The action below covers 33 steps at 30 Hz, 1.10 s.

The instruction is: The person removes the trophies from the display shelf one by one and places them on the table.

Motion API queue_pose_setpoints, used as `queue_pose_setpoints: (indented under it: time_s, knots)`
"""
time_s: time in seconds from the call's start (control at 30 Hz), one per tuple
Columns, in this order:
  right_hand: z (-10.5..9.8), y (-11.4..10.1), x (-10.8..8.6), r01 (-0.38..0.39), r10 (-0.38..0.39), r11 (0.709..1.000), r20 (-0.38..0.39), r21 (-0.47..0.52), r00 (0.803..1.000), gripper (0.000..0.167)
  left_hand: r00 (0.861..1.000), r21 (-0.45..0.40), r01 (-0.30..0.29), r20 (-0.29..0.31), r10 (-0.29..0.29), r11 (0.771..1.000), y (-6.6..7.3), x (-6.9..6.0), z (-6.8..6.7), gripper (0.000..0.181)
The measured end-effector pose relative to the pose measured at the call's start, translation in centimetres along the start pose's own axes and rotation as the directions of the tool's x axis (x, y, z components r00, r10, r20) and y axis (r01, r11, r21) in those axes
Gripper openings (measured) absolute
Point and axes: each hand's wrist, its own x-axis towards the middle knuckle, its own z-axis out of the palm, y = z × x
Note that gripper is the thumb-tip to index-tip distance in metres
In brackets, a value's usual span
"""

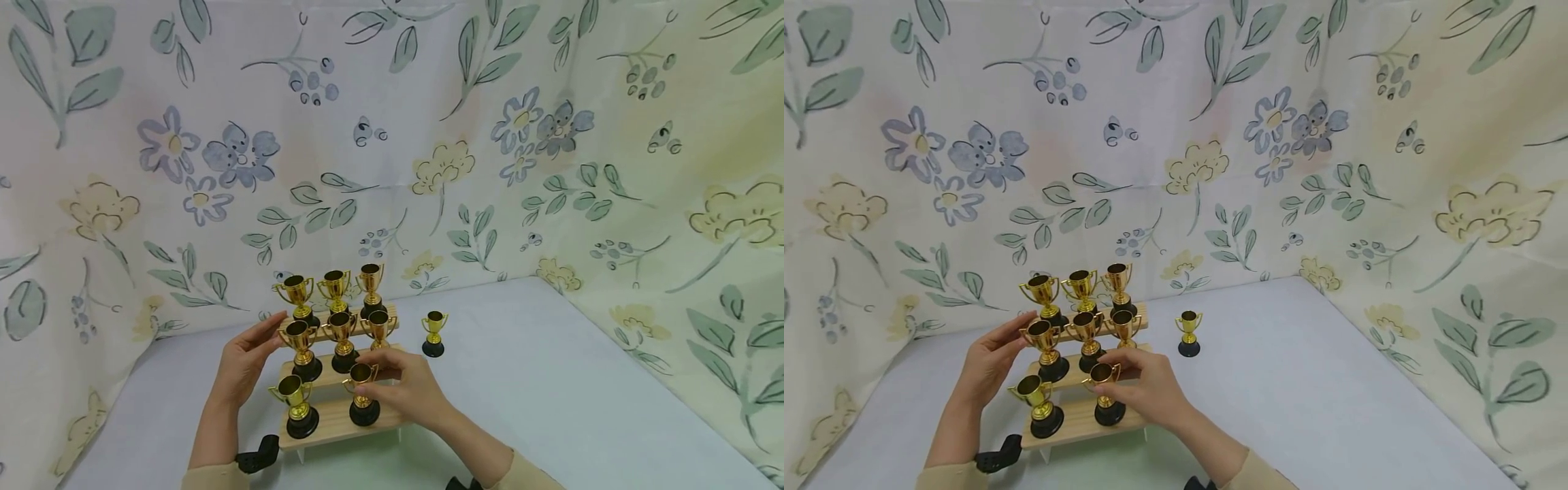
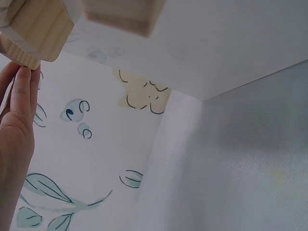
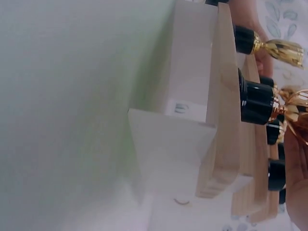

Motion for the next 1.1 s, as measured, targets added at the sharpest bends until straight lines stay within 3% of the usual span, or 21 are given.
queue_pose_setpoints:
  time_s: [0.77,1.1]
  knots:
    - [-4.6,1.5,-1.7,-0.002,-0.003,0.996,-0.055,-0.094,0.998,0.036,1.000,0.005,0.016,-0.019,-0.015,1.000,-0.2,0.1,-0.1,0.054]
    - [-6.9,2.4,-1.9,0.017,-0.031,0.991,-0.114,-0.129,0.993,0.034,1.000,0.006,0.006,-0.010,-0.006,1.000,-0.3,0.0,-0.2,0.054]
